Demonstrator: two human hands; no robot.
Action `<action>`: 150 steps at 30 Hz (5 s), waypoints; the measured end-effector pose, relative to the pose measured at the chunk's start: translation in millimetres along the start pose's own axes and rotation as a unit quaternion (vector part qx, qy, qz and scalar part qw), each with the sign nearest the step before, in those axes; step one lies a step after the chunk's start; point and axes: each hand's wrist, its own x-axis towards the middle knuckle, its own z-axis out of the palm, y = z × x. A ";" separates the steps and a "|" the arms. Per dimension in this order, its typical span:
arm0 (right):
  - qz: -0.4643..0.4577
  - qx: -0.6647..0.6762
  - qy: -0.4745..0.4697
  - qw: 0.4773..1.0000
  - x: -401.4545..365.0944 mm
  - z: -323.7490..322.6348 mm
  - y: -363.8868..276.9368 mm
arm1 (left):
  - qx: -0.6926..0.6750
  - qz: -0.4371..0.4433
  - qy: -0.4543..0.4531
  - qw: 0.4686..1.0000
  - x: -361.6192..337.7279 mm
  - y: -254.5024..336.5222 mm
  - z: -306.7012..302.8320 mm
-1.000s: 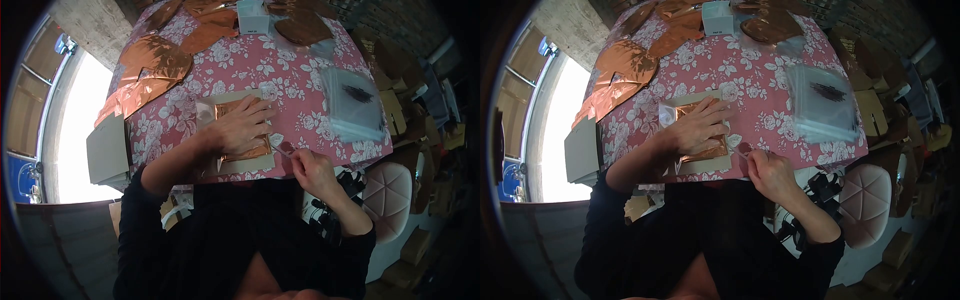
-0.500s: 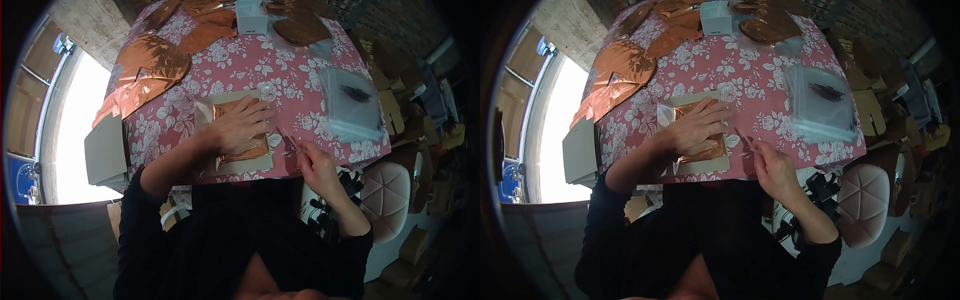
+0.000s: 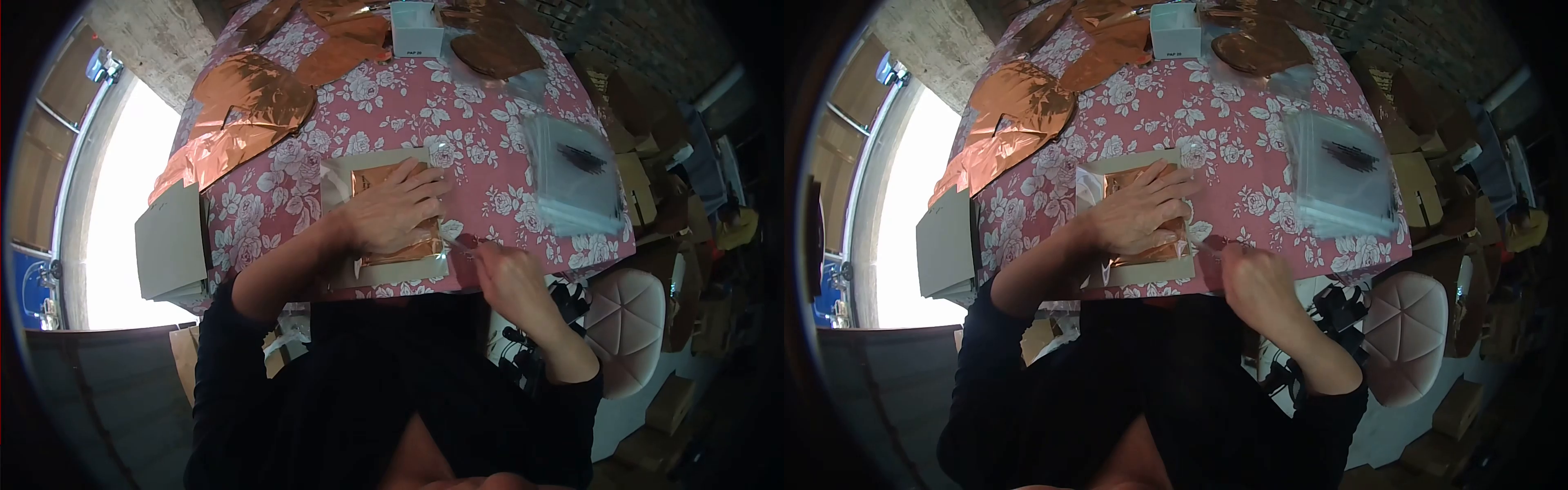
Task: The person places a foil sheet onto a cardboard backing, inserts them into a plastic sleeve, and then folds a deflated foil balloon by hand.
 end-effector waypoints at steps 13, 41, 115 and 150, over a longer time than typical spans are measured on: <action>0.179 0.648 -0.054 0.738 15.3 9.3 -8.6 | -0.013 0.009 0.018 1.000 0.5 -0.8 1.2; 0.016 0.110 0.006 0.994 -8.2 -26.7 19.5 | 0.087 -0.021 0.015 0.996 1.6 6.1 1.3; -0.183 0.050 -0.011 0.982 34.6 7.0 11.8 | 0.130 -0.034 0.033 0.990 0.1 8.6 -1.5; -0.189 0.070 0.001 0.979 34.1 9.4 14.2 | 0.148 -0.054 0.092 0.983 -1.8 17.5 -8.3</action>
